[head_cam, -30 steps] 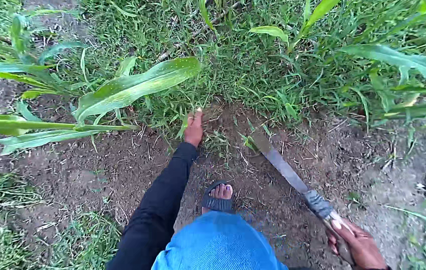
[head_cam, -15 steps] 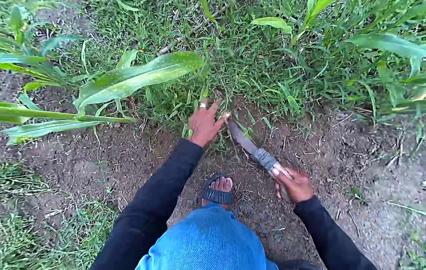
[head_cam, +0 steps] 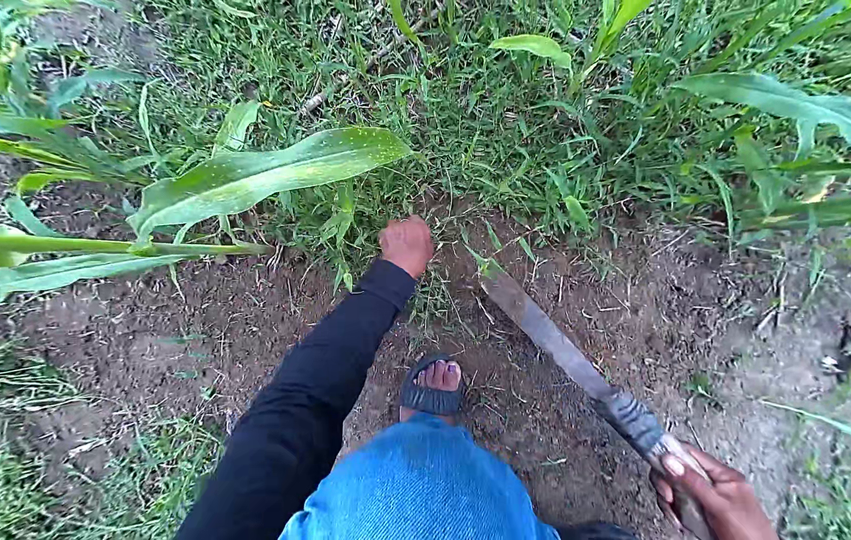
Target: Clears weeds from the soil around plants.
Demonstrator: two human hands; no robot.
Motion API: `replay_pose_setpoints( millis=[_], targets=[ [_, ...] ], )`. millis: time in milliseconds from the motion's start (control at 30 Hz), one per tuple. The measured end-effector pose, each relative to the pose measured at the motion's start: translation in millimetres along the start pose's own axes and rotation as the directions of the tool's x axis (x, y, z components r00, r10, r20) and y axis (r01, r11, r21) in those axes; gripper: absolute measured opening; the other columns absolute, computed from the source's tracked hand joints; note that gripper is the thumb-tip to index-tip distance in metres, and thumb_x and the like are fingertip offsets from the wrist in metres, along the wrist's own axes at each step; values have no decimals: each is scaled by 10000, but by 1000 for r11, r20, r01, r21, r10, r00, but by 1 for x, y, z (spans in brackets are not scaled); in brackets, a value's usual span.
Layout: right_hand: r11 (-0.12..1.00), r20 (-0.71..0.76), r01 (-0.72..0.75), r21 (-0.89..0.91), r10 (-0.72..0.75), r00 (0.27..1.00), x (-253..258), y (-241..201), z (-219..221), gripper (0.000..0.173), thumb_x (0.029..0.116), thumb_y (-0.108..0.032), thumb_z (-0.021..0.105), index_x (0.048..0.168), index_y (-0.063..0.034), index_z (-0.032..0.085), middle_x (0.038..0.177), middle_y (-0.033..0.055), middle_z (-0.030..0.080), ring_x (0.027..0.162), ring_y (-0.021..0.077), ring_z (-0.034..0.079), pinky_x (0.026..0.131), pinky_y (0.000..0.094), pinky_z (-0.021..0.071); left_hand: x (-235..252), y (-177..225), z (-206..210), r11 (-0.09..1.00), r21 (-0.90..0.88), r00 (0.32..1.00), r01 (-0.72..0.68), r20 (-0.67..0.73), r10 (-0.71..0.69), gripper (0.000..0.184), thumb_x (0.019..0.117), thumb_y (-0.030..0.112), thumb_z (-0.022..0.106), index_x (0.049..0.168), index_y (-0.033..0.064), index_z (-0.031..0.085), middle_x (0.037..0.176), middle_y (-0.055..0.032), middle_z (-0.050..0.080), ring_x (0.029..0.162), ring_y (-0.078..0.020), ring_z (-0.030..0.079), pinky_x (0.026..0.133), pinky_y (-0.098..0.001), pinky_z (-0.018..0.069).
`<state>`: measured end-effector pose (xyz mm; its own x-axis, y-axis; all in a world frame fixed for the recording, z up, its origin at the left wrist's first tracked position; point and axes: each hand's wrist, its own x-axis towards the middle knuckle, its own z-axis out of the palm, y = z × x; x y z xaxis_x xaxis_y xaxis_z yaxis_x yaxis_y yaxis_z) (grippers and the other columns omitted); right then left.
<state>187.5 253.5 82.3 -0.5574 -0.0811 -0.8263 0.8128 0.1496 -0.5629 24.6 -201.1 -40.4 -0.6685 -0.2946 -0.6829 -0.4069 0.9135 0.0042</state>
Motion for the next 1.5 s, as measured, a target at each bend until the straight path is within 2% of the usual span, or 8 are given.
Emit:
replay_pose_setpoints(
  millis=[267, 433, 567, 733, 1000, 1233, 1400, 1500],
  targets=[
    [894, 112, 224, -387, -195, 974, 140, -55, 130, 335, 877, -244, 749, 1101, -3, 682, 697, 25, 676, 522, 128, 635, 516, 332, 580, -2, -30, 6, 990, -118, 995, -82, -73, 74, 394, 1035, 326, 584, 1230, -4, 673, 1086, -297, 708, 1060, -500, 684, 860, -698, 519],
    [298, 228, 577, -761, -709, 667, 94, -50, 106, 634, 888, -520, 661, 1181, 37, 726, 913, 219, 759, 751, 352, 751, 631, 568, 590, -41, -77, 32, 874, -485, 987, 26, -126, -100, 525, 1093, 400, 434, 1406, 7, 585, 1249, -327, 655, 1202, -522, 615, 990, -732, 453],
    [714, 25, 397, -576, -470, 882, 48, -40, 16, 569, 778, -446, 787, 1103, 17, 729, 868, 31, 751, 658, 44, 673, 614, 264, 591, -74, -113, 64, 873, -472, 987, 126, -32, -160, 502, 1080, 370, 466, 1312, -40, 638, 1187, -342, 669, 1165, -522, 630, 993, -722, 451],
    [974, 75, 84, -211, -69, 995, 1, -22, -61, 325, 847, -348, 792, 1113, -169, 742, 730, -74, 728, 548, 86, 653, 510, 293, 571, -111, -137, 87, 848, -501, 947, 173, -151, -283, 487, 1053, 305, 484, 1262, -111, 629, 1172, -370, 662, 1167, -532, 631, 1006, -693, 450],
    [956, 79, 91, -279, -72, 994, 110, -12, 125, 292, 880, -210, 734, 1077, 3, 697, 629, 6, 653, 464, 111, 597, 458, 314, 553, -68, -72, 52, 877, -474, 938, -78, -333, -97, 733, 925, 427, 774, 1499, 53, 514, 1575, -349, 344, 1280, -575, 520, 981, -730, 473],
    [902, 135, 139, -408, -90, 987, 111, -44, 116, 423, 901, -205, 766, 1250, 7, 654, 821, 62, 701, 559, 118, 635, 539, 305, 582, -66, -41, 53, 965, -239, 983, 112, -116, -143, 1043, 803, 548, 846, 1552, -6, 378, 1559, -379, 337, 1265, -596, 522, 889, -716, 526],
    [335, 257, 545, -768, -618, 743, 65, -69, 80, 638, 874, -596, 664, 1197, -53, 747, 946, 165, 772, 789, 312, 756, 667, 569, 596, -62, -50, 45, 969, -204, 983, 140, -88, -161, 786, 856, 383, 828, 1388, -75, 475, 1360, -389, 515, 1062, -561, 647, 829, -703, 549],
    [701, 114, 495, -514, -516, 849, 47, -40, 7, 532, 802, -452, 798, 1134, -40, 747, 869, 8, 761, 620, 42, 672, 556, 251, 587, -57, -64, 45, 979, -192, 996, 69, -50, -80, 665, 899, 295, 792, 1379, -76, 518, 1270, -373, 595, 1048, -549, 659, 843, -711, 539]
  ],
)
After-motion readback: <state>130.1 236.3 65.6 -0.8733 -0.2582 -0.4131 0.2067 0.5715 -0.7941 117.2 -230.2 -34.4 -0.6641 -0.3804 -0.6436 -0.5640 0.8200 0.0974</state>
